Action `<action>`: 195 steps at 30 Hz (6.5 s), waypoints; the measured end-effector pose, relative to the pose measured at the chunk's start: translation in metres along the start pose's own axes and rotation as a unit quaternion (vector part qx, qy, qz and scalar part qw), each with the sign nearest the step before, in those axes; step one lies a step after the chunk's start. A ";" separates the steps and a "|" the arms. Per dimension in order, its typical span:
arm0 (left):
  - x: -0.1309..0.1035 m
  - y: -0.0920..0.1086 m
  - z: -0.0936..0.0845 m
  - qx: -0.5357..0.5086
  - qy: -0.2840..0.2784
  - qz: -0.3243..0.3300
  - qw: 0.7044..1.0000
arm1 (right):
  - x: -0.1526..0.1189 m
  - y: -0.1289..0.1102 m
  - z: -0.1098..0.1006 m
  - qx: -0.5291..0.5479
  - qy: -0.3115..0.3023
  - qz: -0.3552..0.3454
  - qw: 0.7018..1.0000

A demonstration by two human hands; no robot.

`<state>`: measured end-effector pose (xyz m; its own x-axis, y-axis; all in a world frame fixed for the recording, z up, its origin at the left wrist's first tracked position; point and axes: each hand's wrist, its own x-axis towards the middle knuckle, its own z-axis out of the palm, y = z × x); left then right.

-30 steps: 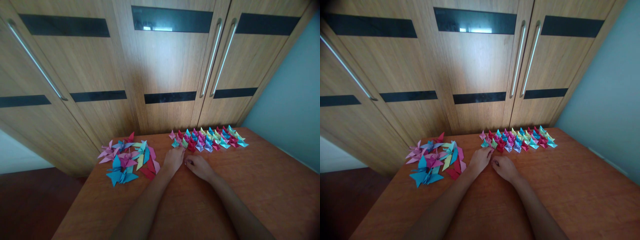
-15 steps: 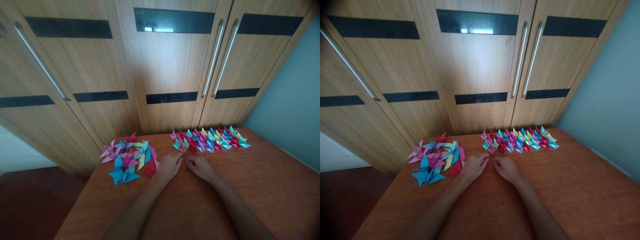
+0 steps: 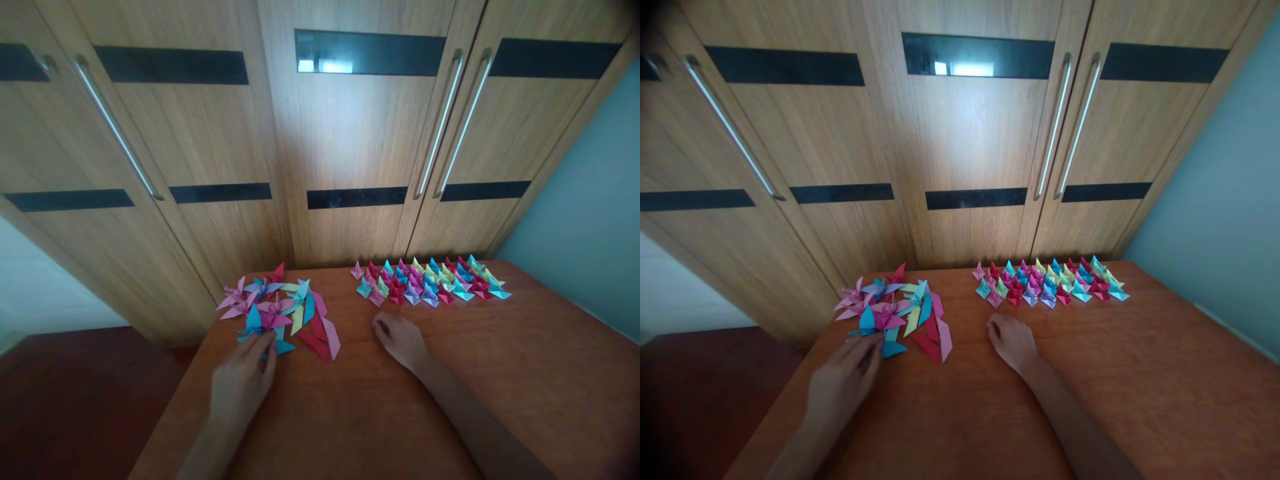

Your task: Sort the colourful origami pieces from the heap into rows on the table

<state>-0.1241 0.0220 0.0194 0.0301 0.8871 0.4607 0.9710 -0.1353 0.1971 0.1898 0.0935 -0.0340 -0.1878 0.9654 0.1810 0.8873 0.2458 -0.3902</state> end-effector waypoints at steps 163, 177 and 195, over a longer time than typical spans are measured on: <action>0.021 0.075 0.047 -0.798 -0.302 -0.165 0.494 | -0.026 -0.032 -0.010 0.834 -0.069 0.142 0.529; 0.027 0.080 0.054 -0.640 -0.277 -0.199 0.689 | -0.022 -0.027 -0.011 0.538 0.156 0.100 0.822; 0.022 0.088 0.058 -0.616 -0.278 -0.169 0.717 | -0.036 -0.050 -0.007 0.222 0.103 -0.081 0.966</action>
<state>-0.0244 0.0555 -0.0032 0.2654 0.9534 -0.1436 0.0084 0.1466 0.9892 0.1553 0.0457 -0.0149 -0.1815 0.8846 0.4297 0.5763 0.4497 -0.6823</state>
